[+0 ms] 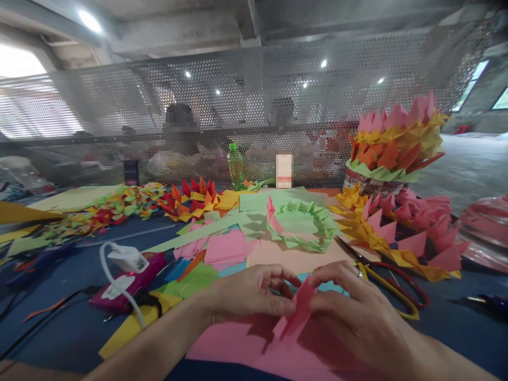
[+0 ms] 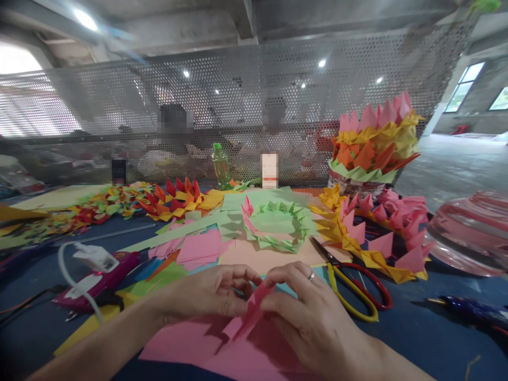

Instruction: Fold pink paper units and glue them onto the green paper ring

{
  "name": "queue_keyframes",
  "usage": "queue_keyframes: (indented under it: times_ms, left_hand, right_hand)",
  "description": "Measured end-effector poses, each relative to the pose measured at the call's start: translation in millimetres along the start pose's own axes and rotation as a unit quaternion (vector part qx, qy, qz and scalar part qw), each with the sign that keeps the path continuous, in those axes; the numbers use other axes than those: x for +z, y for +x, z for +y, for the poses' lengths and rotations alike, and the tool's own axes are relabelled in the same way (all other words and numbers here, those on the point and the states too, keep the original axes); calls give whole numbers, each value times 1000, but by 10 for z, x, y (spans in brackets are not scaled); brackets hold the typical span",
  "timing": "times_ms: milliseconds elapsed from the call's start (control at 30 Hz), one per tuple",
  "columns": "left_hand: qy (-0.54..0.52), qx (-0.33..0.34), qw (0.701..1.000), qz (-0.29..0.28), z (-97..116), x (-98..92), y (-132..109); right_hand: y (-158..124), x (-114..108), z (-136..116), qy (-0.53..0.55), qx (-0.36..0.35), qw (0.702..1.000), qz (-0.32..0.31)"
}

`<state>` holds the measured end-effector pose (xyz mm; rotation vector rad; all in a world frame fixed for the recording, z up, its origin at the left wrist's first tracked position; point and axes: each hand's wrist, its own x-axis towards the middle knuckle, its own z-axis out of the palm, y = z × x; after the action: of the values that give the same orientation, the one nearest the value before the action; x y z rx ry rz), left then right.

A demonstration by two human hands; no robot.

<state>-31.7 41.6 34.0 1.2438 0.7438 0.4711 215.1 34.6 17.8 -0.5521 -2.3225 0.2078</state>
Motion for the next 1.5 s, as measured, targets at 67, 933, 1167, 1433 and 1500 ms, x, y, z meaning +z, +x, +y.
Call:
queue_keyframes:
  times_ms: [67, 933, 1167, 1433, 1500]
  left_hand:
    - [-3, 6, 1000, 2, -12, -12, 1]
    - [346, 130, 913, 174, -34, 267, -20]
    - [366, 182, 891, 198, -111, 254, 5]
    - [406, 213, 866, 200, -111, 244, 1]
    - [424, 214, 857, 198, -113, 236, 4]
  right_hand:
    - [0, 1, -9, -23, -1, 1000, 2]
    - [22, 34, 29, -74, -32, 995, -65]
    - [-9, 84, 42, -82, -5, 992, -93]
    - [-5, 82, 62, -59, -3, 994, -90]
    - [2, 81, 46, -58, 4, 993, -100]
